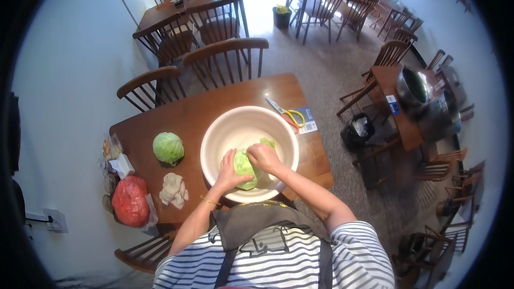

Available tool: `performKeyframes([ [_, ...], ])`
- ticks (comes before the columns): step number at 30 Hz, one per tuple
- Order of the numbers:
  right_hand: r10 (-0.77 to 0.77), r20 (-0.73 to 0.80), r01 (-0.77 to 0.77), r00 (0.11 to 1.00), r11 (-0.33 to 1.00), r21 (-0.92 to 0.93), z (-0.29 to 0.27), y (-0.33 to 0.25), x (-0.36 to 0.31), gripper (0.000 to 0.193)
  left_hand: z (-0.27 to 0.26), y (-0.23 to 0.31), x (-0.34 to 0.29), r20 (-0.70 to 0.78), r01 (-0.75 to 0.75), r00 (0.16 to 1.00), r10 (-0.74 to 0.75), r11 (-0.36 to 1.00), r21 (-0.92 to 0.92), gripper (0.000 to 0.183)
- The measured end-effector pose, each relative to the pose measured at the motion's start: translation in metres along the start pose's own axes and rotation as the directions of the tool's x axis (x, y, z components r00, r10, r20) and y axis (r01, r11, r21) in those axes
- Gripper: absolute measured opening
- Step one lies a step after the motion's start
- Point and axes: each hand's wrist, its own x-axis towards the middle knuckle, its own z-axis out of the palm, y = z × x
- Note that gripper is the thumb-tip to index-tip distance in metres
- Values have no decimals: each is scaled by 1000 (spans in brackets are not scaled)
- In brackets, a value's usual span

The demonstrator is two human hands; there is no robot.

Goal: The person stands at a wooden table and removes outer leaves from a cabbage by hand, placing them into a white bowl. They then use scissors to trim the core of a leaf before continuing to peel and trim additional leaves.

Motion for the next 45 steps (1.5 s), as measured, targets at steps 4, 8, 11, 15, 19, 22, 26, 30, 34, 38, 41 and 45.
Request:
performKeyframes([
  [4,33,-127,-40,991,998,-47,1,-1,10,12,-12,22,10,36,67,997,-75,982,174,107],
  [8,132,98,-147,986,975,166,-12,-21,12,10,3,19,25,-30,-39,999,42,994,107,87],
  [11,44,87,-51,995,996,76,1,0,12,14,4,16,30,-70,-110,991,117,990,93,79],
  [15,111,116,-129,987,977,170,9,8,15,19,6,12,30,-98,-130,985,140,985,110,77],
  [19,333,226,-402,915,730,552,15,18,4,21,6,20,26,-107,-132,984,145,984,118,75],
  [22,390,273,-444,879,466,765,12,21,1,23,7,23,25,-59,-107,992,115,986,131,79],
  [26,276,321,-423,906,551,720,-46,-22,40,22,-3,24,26,-10,-42,999,43,995,90,75],
  [30,228,103,-246,968,941,231,-46,1,46,42,-4,27,26,-61,-123,990,129,988,99,77],
  [34,423,484,-463,766,885,-42,-24,17,19,80,-9,20,30,-13,-148,989,149,987,64,85],
  [38,528,443,-669,725,693,268,1,33,-9,64,-8,14,31,-11,-155,988,155,987,31,91],
  [41,530,437,-681,727,641,355,9,49,-16,34,-7,13,30,14,-115,993,115,993,4,93],
  [45,494,319,-585,809,730,353,27,74,-19,15,-8,12,29,10,-100,995,100,995,10,92],
])
